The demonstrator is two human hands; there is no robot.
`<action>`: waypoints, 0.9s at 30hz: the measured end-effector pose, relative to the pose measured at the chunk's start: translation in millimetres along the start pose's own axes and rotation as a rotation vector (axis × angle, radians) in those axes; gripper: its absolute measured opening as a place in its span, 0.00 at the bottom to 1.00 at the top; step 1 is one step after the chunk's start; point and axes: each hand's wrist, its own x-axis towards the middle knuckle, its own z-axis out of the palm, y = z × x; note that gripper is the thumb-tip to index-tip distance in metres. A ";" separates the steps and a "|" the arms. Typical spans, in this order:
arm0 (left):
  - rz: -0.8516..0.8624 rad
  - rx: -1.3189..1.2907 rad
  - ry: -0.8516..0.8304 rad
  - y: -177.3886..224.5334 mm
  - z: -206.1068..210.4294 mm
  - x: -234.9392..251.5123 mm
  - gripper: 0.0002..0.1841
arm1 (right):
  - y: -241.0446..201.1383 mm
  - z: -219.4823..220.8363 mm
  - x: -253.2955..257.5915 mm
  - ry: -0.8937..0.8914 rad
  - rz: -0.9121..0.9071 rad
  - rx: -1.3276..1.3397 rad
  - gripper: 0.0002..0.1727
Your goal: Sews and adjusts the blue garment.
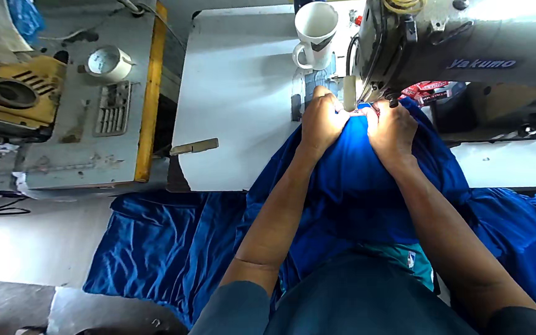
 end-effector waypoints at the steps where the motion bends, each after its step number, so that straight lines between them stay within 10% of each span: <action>1: -0.001 0.000 0.002 0.0 -0.1 0.3 0.11 | -0.7 1.3 -0.3 0.011 0.004 -0.010 0.19; 27: -0.003 -0.012 0.076 -1.6 5.3 1.6 0.14 | -6.2 5.6 0.3 0.027 0.051 -0.042 0.17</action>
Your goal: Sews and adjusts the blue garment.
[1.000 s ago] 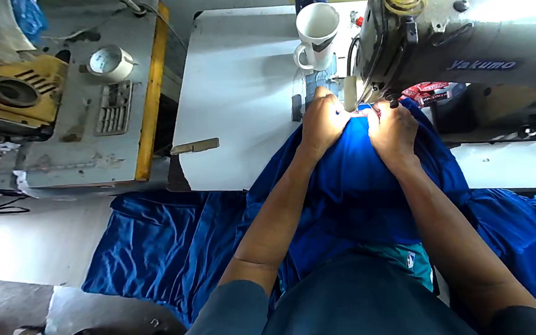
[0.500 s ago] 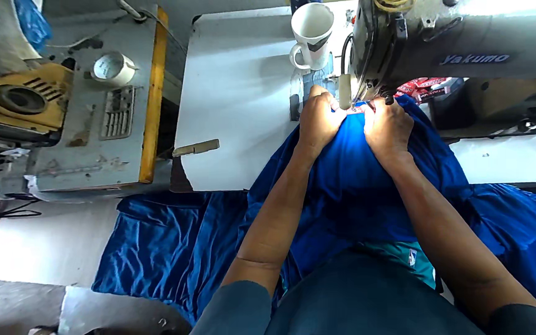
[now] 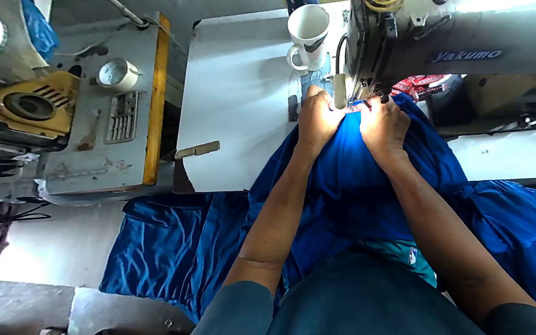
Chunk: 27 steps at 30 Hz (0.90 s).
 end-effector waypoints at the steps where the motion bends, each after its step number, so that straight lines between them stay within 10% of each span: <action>1: 0.000 0.004 0.000 0.1 0.3 0.5 0.14 | 0.2 0.4 0.1 0.007 -0.004 -0.002 0.17; 27: 0.282 0.162 -0.089 -14.3 -5.6 1.5 0.08 | -0.4 0.8 -3.0 0.030 0.012 -0.015 0.17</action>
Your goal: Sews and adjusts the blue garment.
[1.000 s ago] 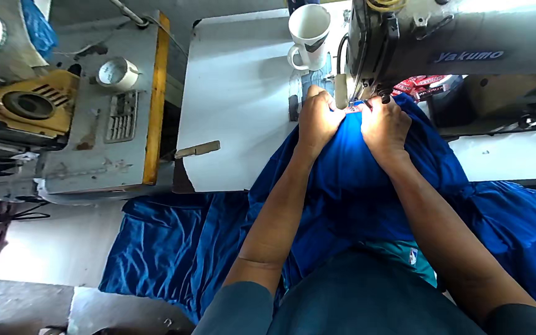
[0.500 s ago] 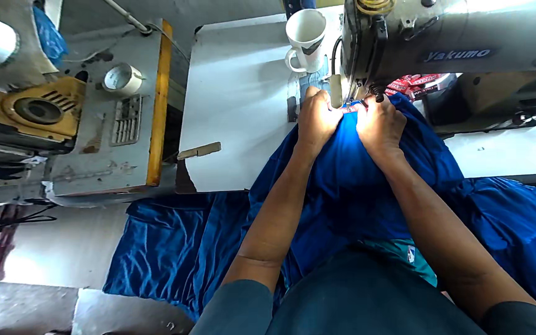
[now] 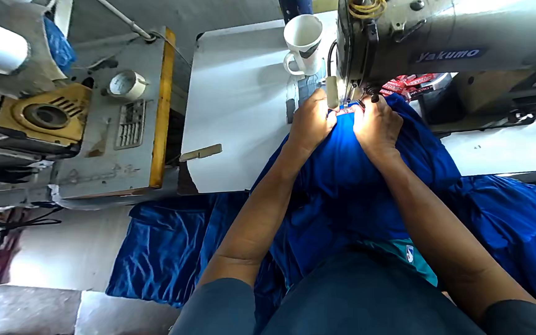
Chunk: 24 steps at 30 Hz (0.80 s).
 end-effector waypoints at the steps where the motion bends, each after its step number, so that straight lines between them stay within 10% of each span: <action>1: 0.022 -0.004 -0.009 -1.1 -2.7 -1.1 0.09 | 0.0 0.3 0.2 0.000 0.001 -0.001 0.17; 24: 0.388 0.074 -0.012 -22.5 -18.5 -28.3 0.19 | 28.8 -44.9 -32.7 -0.102 -0.219 0.133 0.10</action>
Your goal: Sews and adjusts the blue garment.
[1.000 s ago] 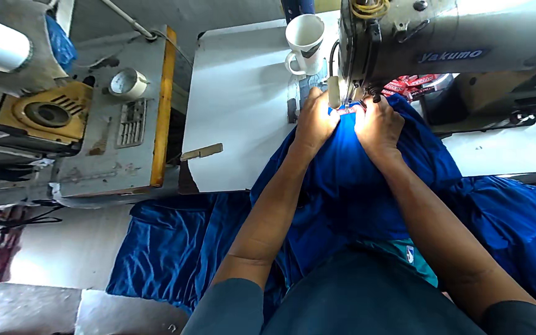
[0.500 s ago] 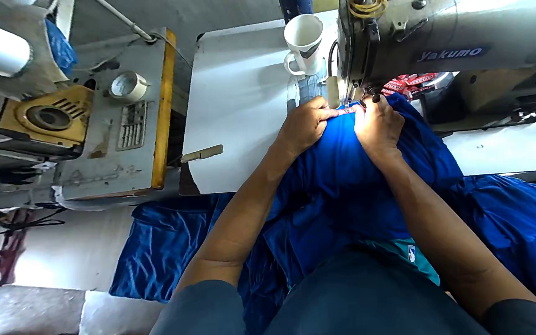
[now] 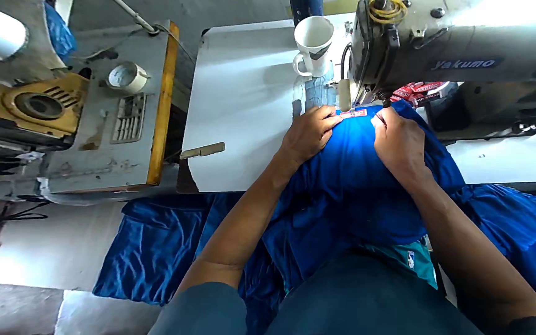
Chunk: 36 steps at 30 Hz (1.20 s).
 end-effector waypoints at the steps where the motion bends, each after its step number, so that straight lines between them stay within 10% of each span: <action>1: -0.003 0.001 0.003 0.6 -0.1 0.1 0.19 | 0.1 -4.3 -5.9 0.004 -0.041 0.009 0.09; 36: -0.073 0.017 -0.035 19.9 13.4 11.5 0.20 | 20.6 27.0 11.9 -0.023 -0.264 -0.064 0.19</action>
